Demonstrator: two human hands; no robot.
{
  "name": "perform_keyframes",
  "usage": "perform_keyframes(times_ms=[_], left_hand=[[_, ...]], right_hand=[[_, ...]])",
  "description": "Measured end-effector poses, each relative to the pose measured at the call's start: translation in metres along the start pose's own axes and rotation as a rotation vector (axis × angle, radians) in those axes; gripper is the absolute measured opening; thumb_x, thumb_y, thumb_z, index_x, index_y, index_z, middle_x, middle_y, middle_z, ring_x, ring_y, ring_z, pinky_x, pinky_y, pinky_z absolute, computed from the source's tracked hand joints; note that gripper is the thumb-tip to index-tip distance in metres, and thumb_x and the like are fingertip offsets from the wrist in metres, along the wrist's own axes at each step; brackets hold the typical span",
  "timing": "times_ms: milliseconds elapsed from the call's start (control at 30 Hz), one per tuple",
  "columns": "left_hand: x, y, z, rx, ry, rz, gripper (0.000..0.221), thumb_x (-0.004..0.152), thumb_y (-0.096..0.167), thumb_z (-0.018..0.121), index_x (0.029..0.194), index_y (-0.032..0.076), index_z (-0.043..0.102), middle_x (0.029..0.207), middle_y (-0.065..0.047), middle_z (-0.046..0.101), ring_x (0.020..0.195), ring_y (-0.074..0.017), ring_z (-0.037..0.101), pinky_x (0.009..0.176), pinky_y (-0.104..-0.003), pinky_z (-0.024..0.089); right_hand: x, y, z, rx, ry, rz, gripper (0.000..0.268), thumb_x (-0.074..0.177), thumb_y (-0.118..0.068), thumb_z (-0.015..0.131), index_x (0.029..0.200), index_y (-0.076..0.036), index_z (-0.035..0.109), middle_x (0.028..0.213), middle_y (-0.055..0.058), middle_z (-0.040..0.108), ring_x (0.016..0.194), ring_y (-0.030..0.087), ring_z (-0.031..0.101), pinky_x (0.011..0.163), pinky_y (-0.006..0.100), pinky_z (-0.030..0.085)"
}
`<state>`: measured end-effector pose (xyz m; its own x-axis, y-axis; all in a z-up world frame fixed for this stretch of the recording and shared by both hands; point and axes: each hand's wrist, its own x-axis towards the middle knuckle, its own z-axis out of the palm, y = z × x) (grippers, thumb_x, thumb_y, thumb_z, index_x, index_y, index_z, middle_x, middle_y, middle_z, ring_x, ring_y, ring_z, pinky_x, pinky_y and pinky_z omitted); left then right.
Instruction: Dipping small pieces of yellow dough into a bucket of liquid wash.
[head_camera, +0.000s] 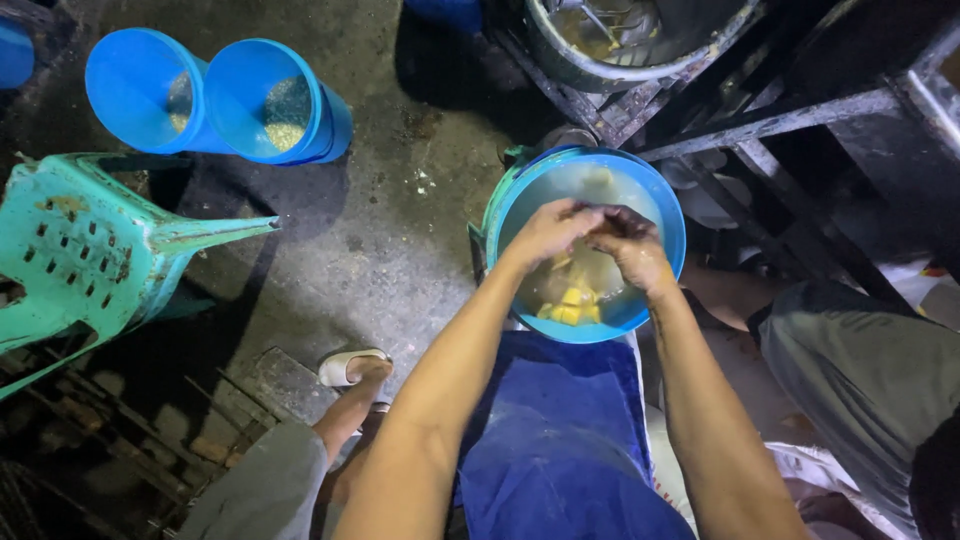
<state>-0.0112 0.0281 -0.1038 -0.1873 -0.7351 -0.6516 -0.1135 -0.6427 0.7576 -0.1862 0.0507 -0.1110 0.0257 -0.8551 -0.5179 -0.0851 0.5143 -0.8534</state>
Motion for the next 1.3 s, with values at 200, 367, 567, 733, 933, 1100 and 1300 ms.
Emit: perform_keyframes(times_ms=[200, 367, 567, 733, 933, 1100, 1300], left_hand=[[0.005, -0.009, 0.009, 0.096, 0.093, 0.075, 0.051, 0.077, 0.039, 0.081, 0.122, 0.017, 0.073, 0.114, -0.022, 0.073, 0.111, -0.0385, 0.070, 0.093, -0.045, 0.056], [0.002, -0.015, 0.015, -0.173, 0.331, -0.062, 0.031, 0.080, 0.037, 0.075, 0.091, 0.008, 0.075, 0.064, -0.011, 0.069, 0.054, -0.0212, 0.070, 0.052, -0.033, 0.058], [0.024, -0.029, 0.011, -0.164, 0.238, -0.158, 0.028, 0.079, 0.026, 0.069, 0.093, 0.002, 0.073, 0.070, -0.011, 0.075, 0.051, -0.0174, 0.071, 0.049, -0.032, 0.055], [0.025, -0.034, 0.012, -0.099, 0.157, -0.040, 0.036, 0.079, 0.029, 0.078, 0.107, 0.007, 0.076, 0.096, -0.014, 0.076, 0.081, -0.0268, 0.075, 0.067, -0.038, 0.060], [-0.014, 0.019, 0.003, -0.060, 0.256, -0.207, 0.057, 0.083, 0.052, 0.064, 0.093, -0.003, 0.073, 0.094, -0.021, 0.069, 0.100, -0.0343, 0.066, 0.089, -0.044, 0.049], [0.030, -0.040, 0.002, 0.127, 0.111, -0.209, 0.056, 0.079, 0.043, 0.070, 0.109, -0.004, 0.075, 0.112, -0.022, 0.074, 0.116, -0.0385, 0.068, 0.099, -0.050, 0.051], [0.022, -0.039, -0.008, 0.074, 0.048, -0.101, 0.048, 0.073, 0.033, 0.080, 0.110, 0.002, 0.075, 0.100, -0.018, 0.075, 0.101, -0.0321, 0.072, 0.084, -0.039, 0.056]], right_hand=[[0.000, 0.008, 0.007, -0.391, 0.257, 0.137, 0.037, 0.083, -0.042, 0.088, 0.104, -0.014, 0.075, 0.071, 0.008, 0.072, 0.055, 0.020, 0.072, 0.054, 0.034, 0.061], [-0.003, 0.011, 0.010, -0.148, 0.176, 0.103, 0.035, 0.088, -0.030, 0.085, 0.099, -0.001, 0.070, 0.077, 0.020, 0.068, 0.066, 0.027, 0.072, 0.059, 0.037, 0.062], [-0.026, -0.055, 0.018, -0.520, 0.055, -0.188, 0.052, 0.080, -0.004, 0.059, 0.130, 0.007, 0.065, 0.137, 0.035, 0.059, 0.131, 0.054, 0.051, 0.112, 0.061, 0.039], [-0.014, -0.043, 0.030, -0.401, -0.021, -0.078, 0.049, 0.087, -0.020, 0.071, 0.130, 0.002, 0.064, 0.109, 0.026, 0.066, 0.096, 0.039, 0.062, 0.087, 0.050, 0.050], [0.001, 0.009, 0.007, -0.730, 0.221, -0.137, 0.033, 0.088, -0.040, 0.075, 0.111, -0.017, 0.076, 0.090, 0.010, 0.072, 0.090, 0.025, 0.064, 0.079, 0.040, 0.046], [-0.032, -0.026, 0.035, -0.597, -0.014, -0.324, 0.051, 0.089, -0.024, 0.078, 0.131, 0.001, 0.065, 0.120, 0.034, 0.066, 0.117, 0.053, 0.059, 0.097, 0.059, 0.050], [0.002, 0.043, 0.029, -0.711, 0.069, -0.090, 0.041, 0.083, -0.039, 0.079, 0.112, -0.010, 0.073, 0.103, 0.018, 0.074, 0.104, 0.041, 0.068, 0.088, 0.053, 0.054]])
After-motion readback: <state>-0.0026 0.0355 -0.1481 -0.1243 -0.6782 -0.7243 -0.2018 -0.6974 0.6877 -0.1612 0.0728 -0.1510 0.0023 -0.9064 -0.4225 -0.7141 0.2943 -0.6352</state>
